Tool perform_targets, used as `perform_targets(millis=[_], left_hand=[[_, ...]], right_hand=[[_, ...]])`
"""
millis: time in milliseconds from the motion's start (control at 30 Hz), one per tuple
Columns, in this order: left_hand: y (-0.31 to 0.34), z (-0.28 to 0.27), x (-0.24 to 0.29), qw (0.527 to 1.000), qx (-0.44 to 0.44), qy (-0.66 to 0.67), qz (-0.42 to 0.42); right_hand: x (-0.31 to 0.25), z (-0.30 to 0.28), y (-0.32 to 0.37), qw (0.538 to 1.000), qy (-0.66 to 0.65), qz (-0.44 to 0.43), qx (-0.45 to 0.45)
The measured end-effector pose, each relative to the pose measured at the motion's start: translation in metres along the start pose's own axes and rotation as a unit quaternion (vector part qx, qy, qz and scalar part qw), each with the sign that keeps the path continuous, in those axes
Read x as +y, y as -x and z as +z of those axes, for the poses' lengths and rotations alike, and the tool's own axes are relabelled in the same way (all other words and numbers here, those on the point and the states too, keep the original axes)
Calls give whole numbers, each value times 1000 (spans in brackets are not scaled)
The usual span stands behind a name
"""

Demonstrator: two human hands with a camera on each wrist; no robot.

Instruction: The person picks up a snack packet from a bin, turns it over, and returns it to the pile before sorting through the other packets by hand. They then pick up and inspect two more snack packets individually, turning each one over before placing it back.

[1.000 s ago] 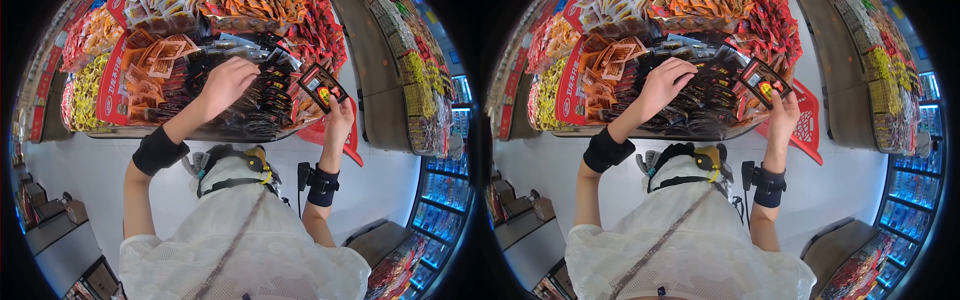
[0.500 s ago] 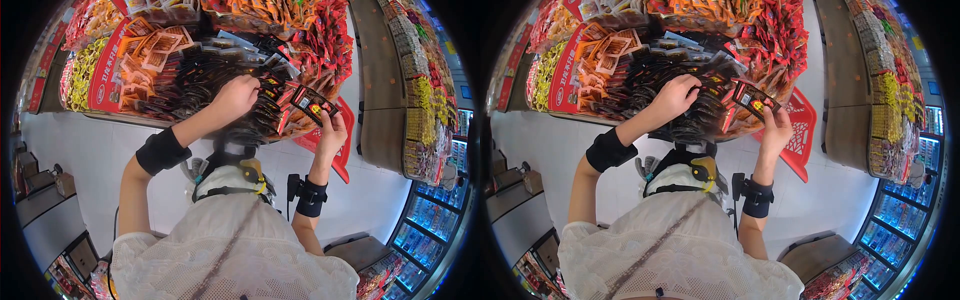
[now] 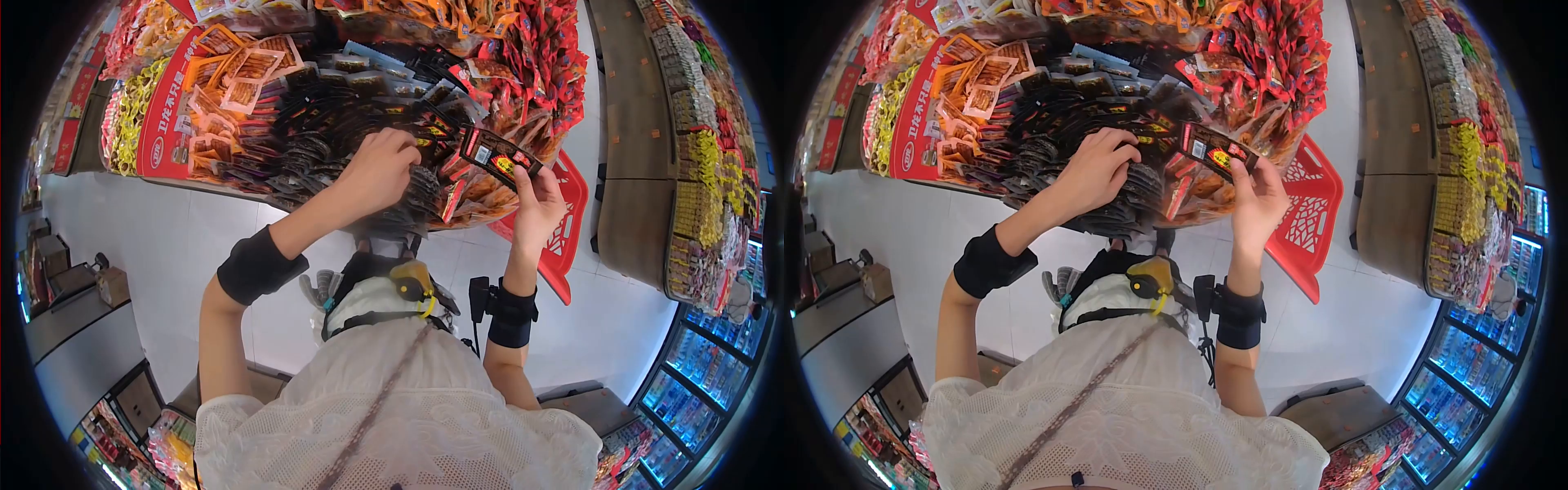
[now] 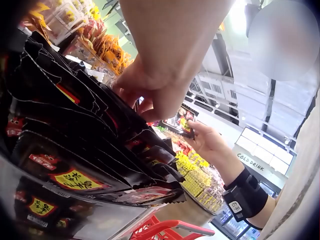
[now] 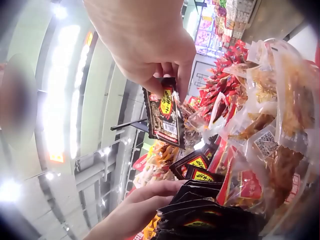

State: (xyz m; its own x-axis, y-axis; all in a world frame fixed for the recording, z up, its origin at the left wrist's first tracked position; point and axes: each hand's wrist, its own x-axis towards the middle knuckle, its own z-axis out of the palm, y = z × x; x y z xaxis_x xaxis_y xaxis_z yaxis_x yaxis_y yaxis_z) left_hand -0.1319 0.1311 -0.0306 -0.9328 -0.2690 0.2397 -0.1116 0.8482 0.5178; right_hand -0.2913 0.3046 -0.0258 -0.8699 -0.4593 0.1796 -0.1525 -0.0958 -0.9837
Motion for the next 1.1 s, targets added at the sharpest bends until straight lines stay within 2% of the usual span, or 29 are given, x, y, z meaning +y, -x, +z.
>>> perform_targets(millis=[100,133,267,333,500,700,933,1067,1100], left_hand=[[6,0,0,1000,-10,5,-7],[7,0,-1,1000,-16,10,-15],[12,-1,-4,999,-27,22,-29],[12,-2,-6,999,-24,29,-30],[12,-5,-6,998,-24,47,-33],[12,-1,-1,996,0,58,-65],[14,1,-3,998,9,49,-39],[15,5,-5,998,19,38,-37],[15,8,-6,999,22,34,-35]], right_hand=[[-6,11,-2,999,-8,29,-40],[-14,16,-2,995,14,86,-42],[6,36,-3,989,56,-40,-128],[2,43,-2,979,126,-56,-154],[-5,61,-7,920,303,-157,-191],[-28,66,-15,887,365,-166,-228],[-29,73,-14,856,399,-184,-272],[-2,84,-17,832,399,-238,-302],[0,82,-20,839,389,-211,-316]])
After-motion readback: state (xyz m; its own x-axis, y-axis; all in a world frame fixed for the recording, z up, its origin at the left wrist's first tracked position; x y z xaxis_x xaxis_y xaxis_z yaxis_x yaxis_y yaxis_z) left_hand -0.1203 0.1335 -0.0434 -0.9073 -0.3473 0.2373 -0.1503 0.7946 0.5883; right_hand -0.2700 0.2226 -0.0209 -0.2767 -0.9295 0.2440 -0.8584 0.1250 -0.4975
